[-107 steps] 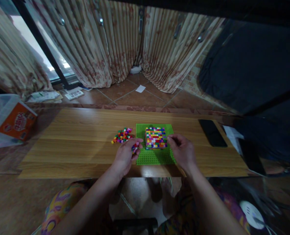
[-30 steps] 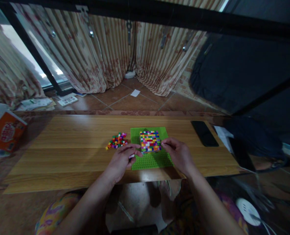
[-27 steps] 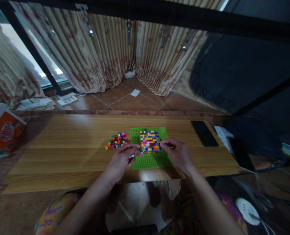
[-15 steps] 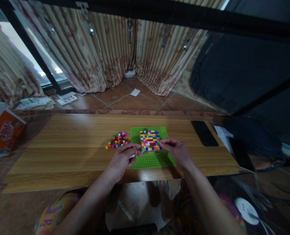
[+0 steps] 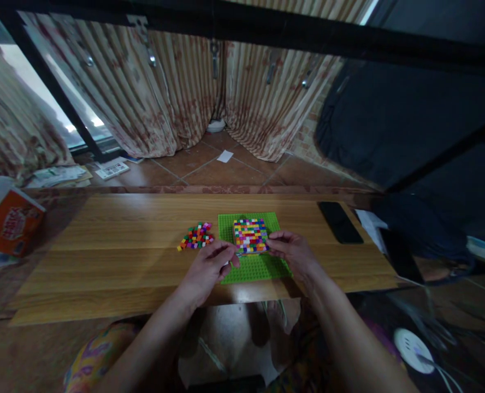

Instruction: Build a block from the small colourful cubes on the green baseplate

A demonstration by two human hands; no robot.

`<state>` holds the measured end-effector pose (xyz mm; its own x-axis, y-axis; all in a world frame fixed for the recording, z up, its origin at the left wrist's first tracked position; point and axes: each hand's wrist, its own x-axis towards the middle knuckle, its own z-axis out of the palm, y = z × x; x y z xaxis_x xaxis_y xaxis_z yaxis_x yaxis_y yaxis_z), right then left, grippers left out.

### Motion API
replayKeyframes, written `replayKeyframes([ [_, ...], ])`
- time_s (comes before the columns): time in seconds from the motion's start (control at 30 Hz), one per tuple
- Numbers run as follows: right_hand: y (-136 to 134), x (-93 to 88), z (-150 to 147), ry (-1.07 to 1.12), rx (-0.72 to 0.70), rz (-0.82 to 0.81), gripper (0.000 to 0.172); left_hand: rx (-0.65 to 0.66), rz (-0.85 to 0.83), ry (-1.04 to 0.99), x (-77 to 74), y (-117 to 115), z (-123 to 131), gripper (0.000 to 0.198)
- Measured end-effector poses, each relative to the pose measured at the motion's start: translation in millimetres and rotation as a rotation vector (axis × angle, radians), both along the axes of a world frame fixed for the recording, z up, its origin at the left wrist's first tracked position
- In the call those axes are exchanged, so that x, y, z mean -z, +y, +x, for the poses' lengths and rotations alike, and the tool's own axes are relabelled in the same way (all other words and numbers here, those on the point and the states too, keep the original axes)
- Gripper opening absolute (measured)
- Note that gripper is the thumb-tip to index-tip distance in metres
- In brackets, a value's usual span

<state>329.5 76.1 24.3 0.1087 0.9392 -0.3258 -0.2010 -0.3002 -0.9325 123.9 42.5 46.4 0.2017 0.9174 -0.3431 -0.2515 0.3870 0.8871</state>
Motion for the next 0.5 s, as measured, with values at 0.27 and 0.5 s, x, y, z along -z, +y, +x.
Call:
replayKeyframes([
  [0.27,-14,-15.6,-5,-0.241,-0.058,0.339,0.017,0.028,-0.124,-0.128,2.3,-1,8,0.036],
  [0.5,-33,-19.9,-34,-0.51,-0.319,0.6,0.013,0.063,-0.114,-0.205,2.8,0,13,0.04],
])
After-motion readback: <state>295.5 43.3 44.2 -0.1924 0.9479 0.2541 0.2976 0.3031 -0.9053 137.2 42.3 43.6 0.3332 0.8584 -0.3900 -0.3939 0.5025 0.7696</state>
